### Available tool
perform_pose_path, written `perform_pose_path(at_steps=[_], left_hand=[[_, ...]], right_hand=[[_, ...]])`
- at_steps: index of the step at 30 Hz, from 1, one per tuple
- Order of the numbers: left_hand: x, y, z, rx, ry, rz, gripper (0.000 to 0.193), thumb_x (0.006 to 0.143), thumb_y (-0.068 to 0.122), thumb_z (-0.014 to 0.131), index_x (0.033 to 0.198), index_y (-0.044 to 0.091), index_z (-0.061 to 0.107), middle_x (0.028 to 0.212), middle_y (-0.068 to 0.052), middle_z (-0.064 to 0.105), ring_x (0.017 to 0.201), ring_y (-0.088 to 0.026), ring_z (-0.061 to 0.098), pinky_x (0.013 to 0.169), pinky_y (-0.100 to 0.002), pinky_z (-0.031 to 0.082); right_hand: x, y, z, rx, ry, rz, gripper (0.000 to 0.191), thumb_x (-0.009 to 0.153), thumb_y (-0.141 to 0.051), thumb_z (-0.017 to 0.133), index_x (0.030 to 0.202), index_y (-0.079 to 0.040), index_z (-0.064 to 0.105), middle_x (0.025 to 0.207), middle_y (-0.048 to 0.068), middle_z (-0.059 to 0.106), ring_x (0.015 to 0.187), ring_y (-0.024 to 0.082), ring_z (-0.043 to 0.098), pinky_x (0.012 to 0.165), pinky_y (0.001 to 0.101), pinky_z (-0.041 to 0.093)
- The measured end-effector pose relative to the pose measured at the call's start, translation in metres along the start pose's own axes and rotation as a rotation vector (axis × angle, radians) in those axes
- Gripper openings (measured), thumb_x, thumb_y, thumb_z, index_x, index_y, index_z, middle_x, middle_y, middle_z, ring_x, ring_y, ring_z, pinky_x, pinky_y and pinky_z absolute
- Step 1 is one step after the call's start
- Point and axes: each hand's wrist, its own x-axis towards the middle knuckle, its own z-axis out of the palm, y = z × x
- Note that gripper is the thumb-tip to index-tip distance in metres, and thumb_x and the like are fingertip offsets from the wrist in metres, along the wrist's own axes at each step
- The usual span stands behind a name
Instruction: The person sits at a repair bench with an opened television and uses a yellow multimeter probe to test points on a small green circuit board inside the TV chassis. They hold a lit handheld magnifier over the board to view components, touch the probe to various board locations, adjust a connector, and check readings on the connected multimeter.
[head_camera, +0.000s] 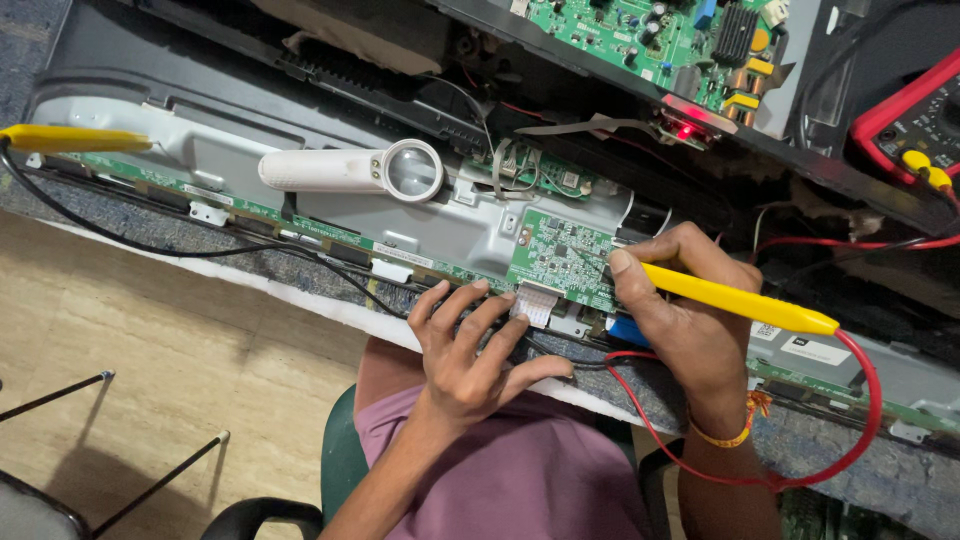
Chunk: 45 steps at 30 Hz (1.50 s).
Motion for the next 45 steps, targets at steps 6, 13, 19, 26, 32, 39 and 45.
perform_pose_path(at_steps=[6,13,19,26,32,39,45], left_hand=[[0.001,0.000,-0.001,-0.002,-0.010,-0.008,0.059,0.081,0.064,0.079,0.099,0.008,0.076,0.109,-0.004,0.068,0.119,-0.027,0.057,0.111,-0.051,0.036],[0.001,-0.002,-0.003,-0.007,-0.020,-0.003,0.055,0.087,0.062,0.074,0.098,0.008,0.077,0.106,-0.005,0.070,0.118,-0.028,0.059,0.111,-0.052,0.035],[0.004,-0.002,0.000,-0.019,-0.004,0.000,0.052,0.088,0.059,0.073,0.094,0.007,0.077,0.102,-0.005,0.071,0.116,-0.027,0.059,0.110,-0.051,0.036],[0.007,-0.003,0.004,0.015,-0.009,0.013,0.046,0.094,0.053,0.072,0.093,0.008,0.077,0.101,-0.004,0.072,0.114,-0.026,0.060,0.110,-0.050,0.036],[0.011,-0.002,0.006,0.043,-0.016,0.022,0.040,0.095,0.048,0.071,0.093,0.009,0.077,0.100,-0.004,0.071,0.112,-0.025,0.061,0.109,-0.049,0.036],[0.013,-0.002,0.008,0.044,-0.024,0.028,0.026,0.094,0.036,0.074,0.093,0.010,0.076,0.101,-0.003,0.072,0.110,-0.024,0.062,0.109,-0.048,0.036],[0.011,-0.001,0.009,0.034,-0.023,0.028,0.021,0.095,0.032,0.074,0.100,0.012,0.074,0.103,-0.002,0.072,0.111,-0.024,0.062,0.110,-0.048,0.036]], right_hand=[[0.000,0.002,0.000,0.047,-0.003,0.010,0.013,0.094,-0.010,0.077,0.091,0.000,0.070,0.076,0.001,0.069,0.068,0.004,0.059,0.061,0.0210,0.047],[-0.003,0.013,0.000,0.010,0.018,-0.028,0.013,0.093,-0.009,0.079,0.091,0.000,0.070,0.075,0.002,0.065,0.064,0.006,0.053,0.059,0.0223,0.042],[-0.023,0.026,-0.009,0.443,0.439,-0.022,0.017,0.095,-0.014,0.070,0.097,-0.003,0.058,0.082,0.007,0.062,0.061,0.010,0.057,0.058,0.0235,0.048],[-0.037,0.051,-0.016,0.338,0.308,-0.167,0.022,0.108,-0.015,0.071,0.105,0.001,0.056,0.092,0.014,0.066,0.074,0.015,0.063,0.071,0.0255,0.054],[-0.037,0.062,-0.006,0.287,0.308,-0.189,0.016,0.105,-0.010,0.068,0.105,0.002,0.058,0.092,0.015,0.066,0.074,0.017,0.065,0.070,0.0268,0.056],[-0.030,0.069,-0.004,0.257,0.325,-0.266,0.014,0.107,-0.007,0.069,0.107,0.001,0.058,0.093,0.014,0.067,0.082,0.020,0.066,0.080,0.0309,0.054],[-0.028,0.070,-0.003,0.266,0.343,-0.286,0.015,0.106,-0.008,0.070,0.106,0.001,0.058,0.091,0.013,0.066,0.079,0.019,0.066,0.080,0.0312,0.057]])
